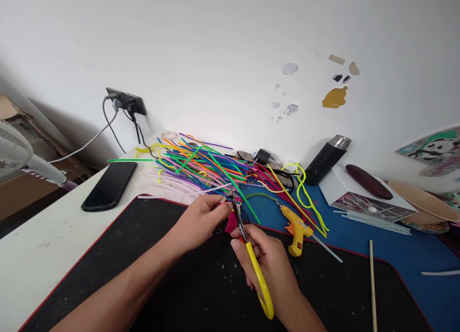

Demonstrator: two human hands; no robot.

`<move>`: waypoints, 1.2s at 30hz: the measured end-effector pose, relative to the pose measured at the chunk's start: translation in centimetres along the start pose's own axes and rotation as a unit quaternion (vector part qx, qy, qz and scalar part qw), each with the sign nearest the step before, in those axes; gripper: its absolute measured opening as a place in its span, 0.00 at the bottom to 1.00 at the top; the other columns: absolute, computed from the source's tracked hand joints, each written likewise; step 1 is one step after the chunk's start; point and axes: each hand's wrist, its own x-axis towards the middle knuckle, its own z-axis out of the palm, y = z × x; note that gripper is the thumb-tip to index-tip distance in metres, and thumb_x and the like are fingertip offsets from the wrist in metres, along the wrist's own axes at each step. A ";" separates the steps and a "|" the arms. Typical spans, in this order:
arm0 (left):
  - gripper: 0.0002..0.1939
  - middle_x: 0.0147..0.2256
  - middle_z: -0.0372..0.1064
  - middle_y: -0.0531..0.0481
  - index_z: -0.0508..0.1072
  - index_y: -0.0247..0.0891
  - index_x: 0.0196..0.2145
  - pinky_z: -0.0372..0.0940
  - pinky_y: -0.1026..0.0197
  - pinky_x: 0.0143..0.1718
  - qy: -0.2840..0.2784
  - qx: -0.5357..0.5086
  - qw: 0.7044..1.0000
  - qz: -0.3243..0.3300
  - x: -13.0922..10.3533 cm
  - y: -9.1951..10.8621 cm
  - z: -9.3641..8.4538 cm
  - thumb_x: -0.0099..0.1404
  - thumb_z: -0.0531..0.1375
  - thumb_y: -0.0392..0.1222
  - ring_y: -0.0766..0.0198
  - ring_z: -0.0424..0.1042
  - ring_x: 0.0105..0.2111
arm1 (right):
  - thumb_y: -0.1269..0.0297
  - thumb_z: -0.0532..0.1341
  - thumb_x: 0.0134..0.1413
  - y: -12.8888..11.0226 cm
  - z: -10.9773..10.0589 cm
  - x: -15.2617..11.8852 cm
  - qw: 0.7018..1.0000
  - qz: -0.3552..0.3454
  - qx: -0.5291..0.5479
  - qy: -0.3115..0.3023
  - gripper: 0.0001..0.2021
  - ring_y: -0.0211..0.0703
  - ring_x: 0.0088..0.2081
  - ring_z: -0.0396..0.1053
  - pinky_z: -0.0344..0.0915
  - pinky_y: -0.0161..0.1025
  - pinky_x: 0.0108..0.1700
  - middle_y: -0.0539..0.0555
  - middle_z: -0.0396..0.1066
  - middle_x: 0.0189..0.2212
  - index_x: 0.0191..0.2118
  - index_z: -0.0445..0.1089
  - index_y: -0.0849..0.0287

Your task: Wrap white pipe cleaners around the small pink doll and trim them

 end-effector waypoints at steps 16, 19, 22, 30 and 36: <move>0.17 0.28 0.66 0.55 0.70 0.39 0.31 0.56 0.63 0.31 -0.077 0.027 0.997 0.009 0.4 -0.9 -0.4 0.66 0.65 0.54 0.64 0.61 0.29 | 0.44 0.66 0.64 -0.8 -0.4 0.0 1.000 0.001 0.020 0.019 0.21 0.34 0.14 0.60 0.56 0.30 0.16 0.43 0.61 0.17 0.46 0.77 0.59; 0.17 0.30 0.69 0.54 0.71 0.39 0.34 0.59 0.62 0.32 -0.073 0.029 0.997 0.007 0.6 -1.0 -0.2 0.67 0.66 0.55 0.63 0.64 0.31 | 0.42 0.67 0.64 -1.0 -0.5 0.1 0.999 0.007 0.039 0.020 0.23 0.33 0.14 0.60 0.56 0.30 0.16 0.44 0.62 0.19 0.46 0.77 0.60; 0.18 0.29 0.65 0.56 0.70 0.39 0.33 0.56 0.64 0.29 -0.032 0.008 0.999 0.011 0.8 -1.2 -0.3 0.68 0.65 0.56 0.65 0.61 0.29 | 0.41 0.64 0.66 -1.0 -0.4 -0.1 0.999 0.000 0.043 0.016 0.23 0.33 0.14 0.60 0.56 0.30 0.17 0.44 0.62 0.20 0.45 0.76 0.59; 0.21 0.23 0.50 0.63 0.70 0.38 0.35 0.43 0.65 0.21 0.071 -0.148 0.986 -0.003 0.9 -0.8 -0.4 0.63 0.70 0.58 0.71 0.45 0.21 | 0.42 0.66 0.64 -1.2 -0.2 -0.2 0.999 -0.001 0.044 0.030 0.22 0.33 0.14 0.60 0.56 0.30 0.17 0.43 0.61 0.19 0.43 0.75 0.59; 0.19 0.22 0.50 0.63 0.74 0.37 0.39 0.41 0.66 0.21 0.105 -0.192 0.976 0.013 1.0 -0.7 -0.4 0.63 0.71 0.54 0.72 0.44 0.21 | 0.38 0.63 0.66 -1.2 -0.1 -0.2 0.997 -0.007 0.064 0.047 0.24 0.32 0.15 0.59 0.55 0.30 0.17 0.44 0.62 0.20 0.42 0.75 0.58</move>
